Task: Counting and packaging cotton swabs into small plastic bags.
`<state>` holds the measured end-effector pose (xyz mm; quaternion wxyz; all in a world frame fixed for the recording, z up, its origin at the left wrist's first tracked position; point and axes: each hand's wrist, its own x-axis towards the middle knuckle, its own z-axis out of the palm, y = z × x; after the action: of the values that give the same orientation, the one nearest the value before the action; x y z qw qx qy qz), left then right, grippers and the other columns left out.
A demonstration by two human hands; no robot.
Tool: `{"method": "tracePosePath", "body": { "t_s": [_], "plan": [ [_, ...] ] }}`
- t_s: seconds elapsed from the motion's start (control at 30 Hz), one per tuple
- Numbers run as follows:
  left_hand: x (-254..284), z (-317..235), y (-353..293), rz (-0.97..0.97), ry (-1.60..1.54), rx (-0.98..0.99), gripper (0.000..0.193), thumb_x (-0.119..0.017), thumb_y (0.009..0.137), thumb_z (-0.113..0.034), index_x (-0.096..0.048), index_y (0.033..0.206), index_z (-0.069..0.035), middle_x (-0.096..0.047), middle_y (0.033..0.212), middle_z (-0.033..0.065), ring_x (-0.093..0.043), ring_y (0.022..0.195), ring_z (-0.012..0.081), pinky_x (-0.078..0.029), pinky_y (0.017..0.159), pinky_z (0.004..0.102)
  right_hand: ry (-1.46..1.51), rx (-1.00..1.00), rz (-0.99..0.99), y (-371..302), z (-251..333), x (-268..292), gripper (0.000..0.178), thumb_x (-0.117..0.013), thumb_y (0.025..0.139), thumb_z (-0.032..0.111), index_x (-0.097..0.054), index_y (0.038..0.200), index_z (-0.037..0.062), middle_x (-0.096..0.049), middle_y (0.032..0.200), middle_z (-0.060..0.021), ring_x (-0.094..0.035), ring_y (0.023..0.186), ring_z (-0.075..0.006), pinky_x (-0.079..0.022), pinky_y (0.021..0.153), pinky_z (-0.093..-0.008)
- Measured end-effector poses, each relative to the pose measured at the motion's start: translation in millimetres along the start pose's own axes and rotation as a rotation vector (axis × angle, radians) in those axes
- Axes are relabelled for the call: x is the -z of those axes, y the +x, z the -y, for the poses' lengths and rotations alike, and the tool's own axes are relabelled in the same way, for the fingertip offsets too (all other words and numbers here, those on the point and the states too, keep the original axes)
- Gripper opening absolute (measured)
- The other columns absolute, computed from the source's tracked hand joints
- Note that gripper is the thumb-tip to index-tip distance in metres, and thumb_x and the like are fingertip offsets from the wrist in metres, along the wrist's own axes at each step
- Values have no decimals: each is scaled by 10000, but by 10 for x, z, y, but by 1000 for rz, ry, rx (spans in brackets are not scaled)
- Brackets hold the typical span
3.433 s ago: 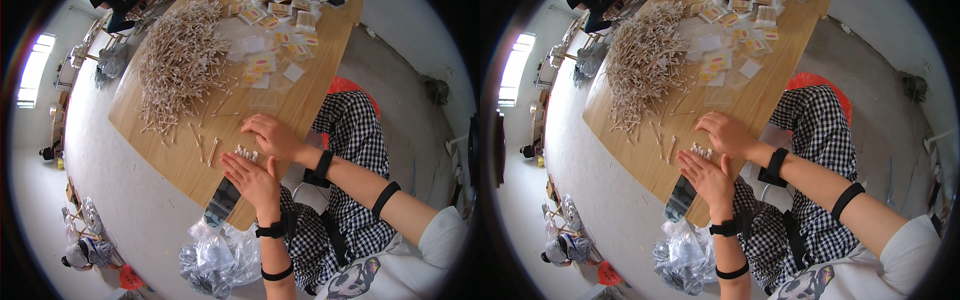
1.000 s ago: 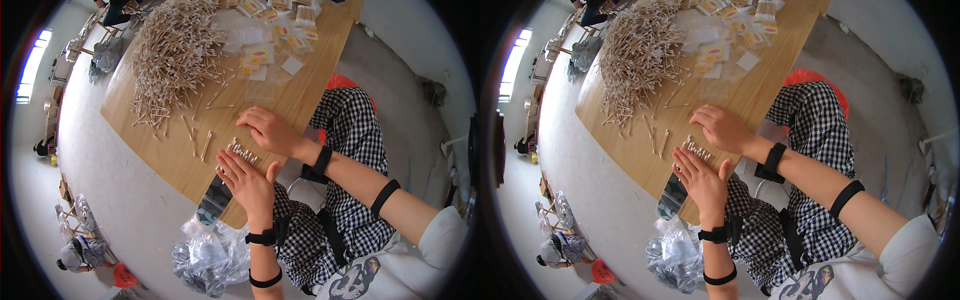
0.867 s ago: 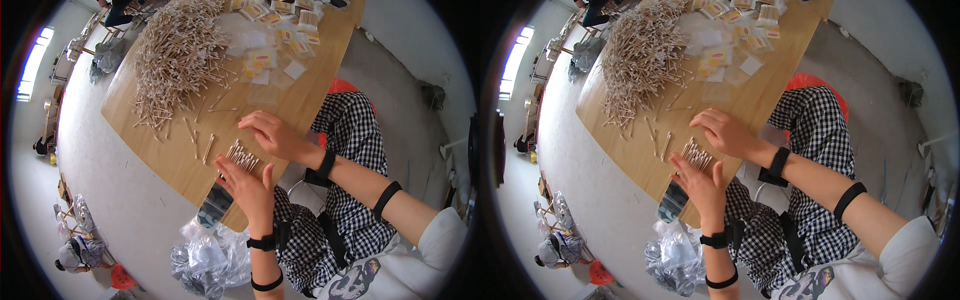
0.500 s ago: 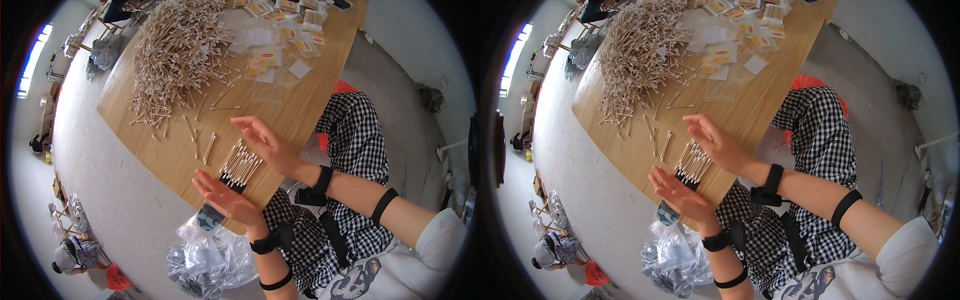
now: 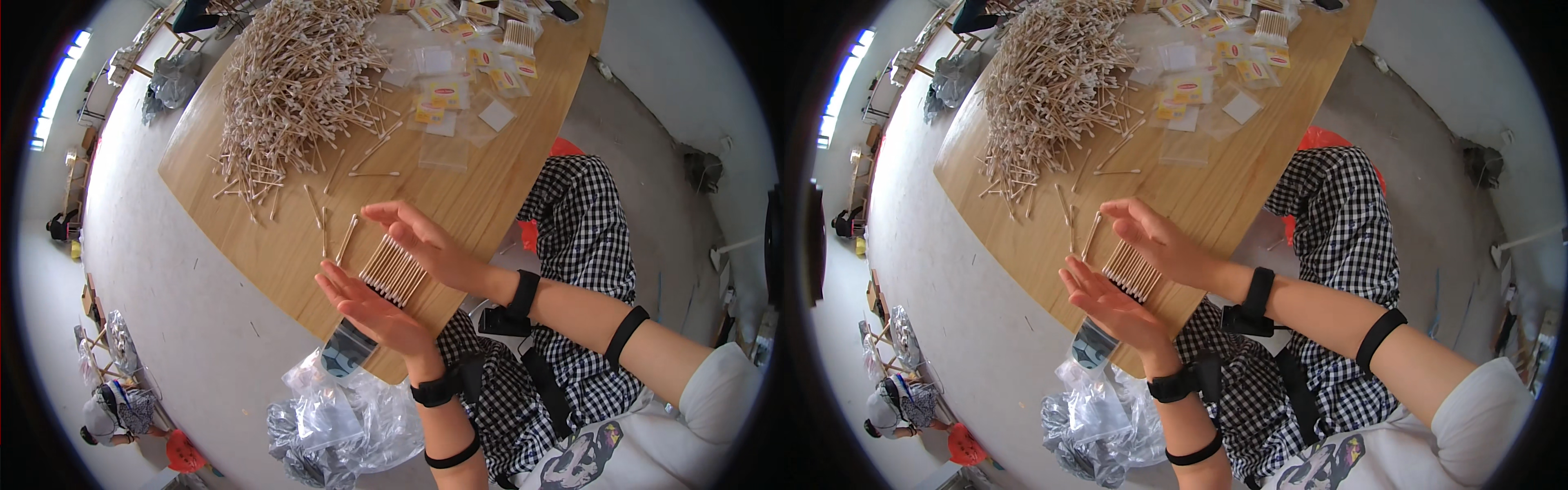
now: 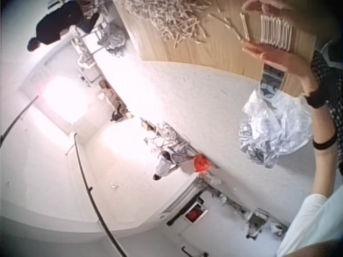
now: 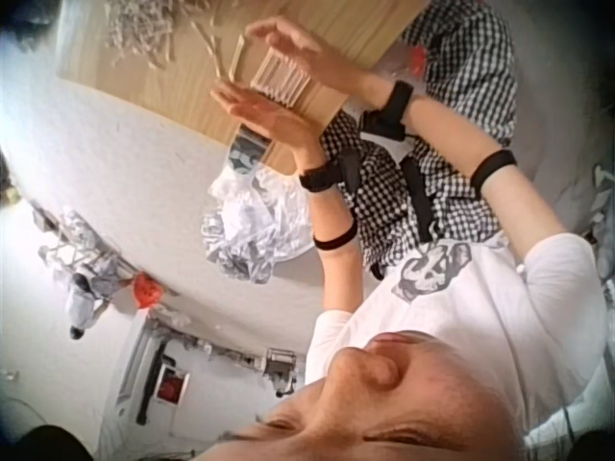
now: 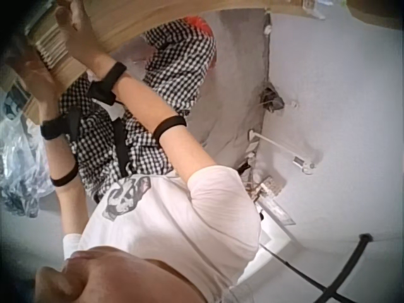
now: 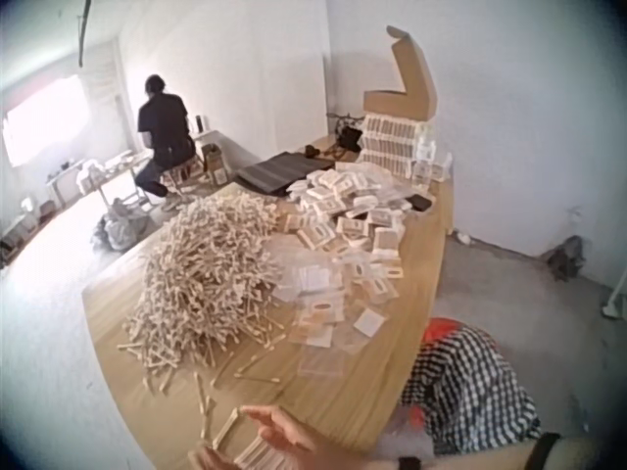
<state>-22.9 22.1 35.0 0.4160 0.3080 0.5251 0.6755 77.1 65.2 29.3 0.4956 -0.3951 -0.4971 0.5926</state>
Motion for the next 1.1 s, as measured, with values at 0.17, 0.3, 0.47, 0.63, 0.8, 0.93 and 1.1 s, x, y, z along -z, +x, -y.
{"method": "tracePosePath", "body": {
  "t_s": [0.17, 0.3, 0.47, 0.63, 0.8, 0.93, 1.1],
  "plan": [
    [36, -20, 63, -26, -50, -16, 807, -282, 1036, -589, -129, 1550, 14, -270, 1588, 184, -195, 1503, 253, -116, 1236, 395, 59, 19, -70, 62, 12, 34, 678, -400, 1013, 582, -445, 1392, 22, -503, 1397, -130, -427, 1359, -215, -329, 1133, -357],
    [23, 46, 26, -3, -36, -23, 793, -289, 1037, -584, -159, 1546, 10, -280, 1587, 171, -210, 1497, 249, -122, 1235, 392, 76, -29, 28, -48, 1, -74, 743, -389, 996, 616, -414, 1419, 5, -451, 1445, -119, -366, 1410, -207, -271, 1186, -376],
    [59, 11, -51, -63, -28, -57, 759, -307, 1040, -572, -229, 1534, -2, -274, 1592, 155, -220, 1494, 238, -140, 1230, 397, 155, 8, -98, -82, -94, 31, 692, -384, 1010, 600, -458, 1382, 21, -506, 1393, -124, -414, 1372, -215, -320, 1133, -353],
    [82, 93, -79, -28, -63, -45, 740, -308, 1045, -561, -224, 1544, -21, -261, 1602, 136, -198, 1503, 237, -130, 1226, 403, 48, -17, 3, -187, 10, -92, 741, -378, 1000, 610, -412, 1419, 1, -449, 1450, -140, -363, 1416, -236, -241, 1207, -402],
    [173, -24, -92, 81, 304, -132, 803, -363, 1022, -578, -176, 1559, -10, -183, 1633, 150, -121, 1524, 284, -99, 1229, 426, 56, 39, -101, -163, -47, 94, 708, -379, 1014, 585, -429, 1417, 5, -473, 1437, -136, -378, 1405, -231, -264, 1183, -390],
    [229, -10, -124, 539, 1384, -377, 1005, -467, 935, -654, -112, 1548, 58, -96, 1633, 230, -56, 1524, 361, -71, 1227, 469, -97, 124, -193, -175, -43, 249, 607, -460, 1021, 516, -477, 1371, 20, -543, 1349, -136, -489, 1302, -230, -374, 1088, -370],
    [207, -12, -167, 668, 1597, -405, 1103, -509, 889, -683, -94, 1525, 116, -81, 1621, 274, -50, 1522, 378, -68, 1226, 480, -257, 131, -88, -238, 9, 301, 663, -422, 1021, 542, -461, 1389, -8, -496, 1423, -155, -423, 1379, -255, -319, 1146, -389]
  ]
}}
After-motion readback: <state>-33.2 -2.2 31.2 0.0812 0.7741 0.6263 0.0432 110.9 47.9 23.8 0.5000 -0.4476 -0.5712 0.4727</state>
